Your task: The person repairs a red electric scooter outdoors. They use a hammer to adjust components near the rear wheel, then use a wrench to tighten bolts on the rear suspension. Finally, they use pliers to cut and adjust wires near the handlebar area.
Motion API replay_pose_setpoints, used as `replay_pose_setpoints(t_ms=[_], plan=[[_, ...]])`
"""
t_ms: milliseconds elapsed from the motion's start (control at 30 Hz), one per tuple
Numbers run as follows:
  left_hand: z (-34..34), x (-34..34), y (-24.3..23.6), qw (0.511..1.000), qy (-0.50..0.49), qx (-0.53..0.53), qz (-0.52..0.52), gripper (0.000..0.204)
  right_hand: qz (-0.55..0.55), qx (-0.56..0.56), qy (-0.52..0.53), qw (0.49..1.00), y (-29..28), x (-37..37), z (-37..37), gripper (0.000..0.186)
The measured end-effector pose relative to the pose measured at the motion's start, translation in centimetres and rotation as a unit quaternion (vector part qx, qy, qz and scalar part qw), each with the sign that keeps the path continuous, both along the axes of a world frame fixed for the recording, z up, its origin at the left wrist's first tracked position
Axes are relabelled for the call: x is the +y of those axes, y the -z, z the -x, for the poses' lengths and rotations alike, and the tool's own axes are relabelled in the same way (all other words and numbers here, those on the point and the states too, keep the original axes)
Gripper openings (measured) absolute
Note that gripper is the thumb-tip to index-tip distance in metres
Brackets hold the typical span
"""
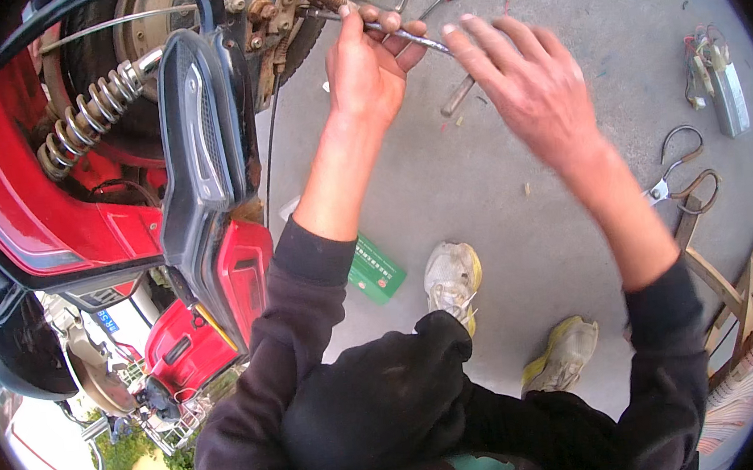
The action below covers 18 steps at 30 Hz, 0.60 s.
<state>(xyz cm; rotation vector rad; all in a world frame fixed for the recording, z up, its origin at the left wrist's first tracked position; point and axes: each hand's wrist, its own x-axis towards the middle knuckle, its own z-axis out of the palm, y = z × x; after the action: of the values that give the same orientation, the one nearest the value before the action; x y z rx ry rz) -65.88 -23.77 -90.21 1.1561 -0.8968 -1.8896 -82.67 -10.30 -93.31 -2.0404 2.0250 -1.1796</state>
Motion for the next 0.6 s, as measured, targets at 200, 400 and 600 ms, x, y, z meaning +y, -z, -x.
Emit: replay_pose_setpoints(t_ms=[200, 400, 600], plan=[[0.1, 0.3, 0.2, 0.999, 0.002, 0.038, 0.011, 0.035, -0.218, -0.793, -0.099, 0.561, -2.1, 0.9, -2.5, 0.037], [-1.2, 0.2, 0.4, 0.998, 0.016, 0.067, -0.008, 0.039, -0.217, -0.686, -0.127, 0.683, -2.7, -0.6, -2.6, 0.036], [1.3, -0.4, -0.1, 0.994, -0.018, 0.106, -0.034, 0.044, 0.095, 0.326, -0.129, 0.932, 0.7, -3.6, 4.5, 0.06]])
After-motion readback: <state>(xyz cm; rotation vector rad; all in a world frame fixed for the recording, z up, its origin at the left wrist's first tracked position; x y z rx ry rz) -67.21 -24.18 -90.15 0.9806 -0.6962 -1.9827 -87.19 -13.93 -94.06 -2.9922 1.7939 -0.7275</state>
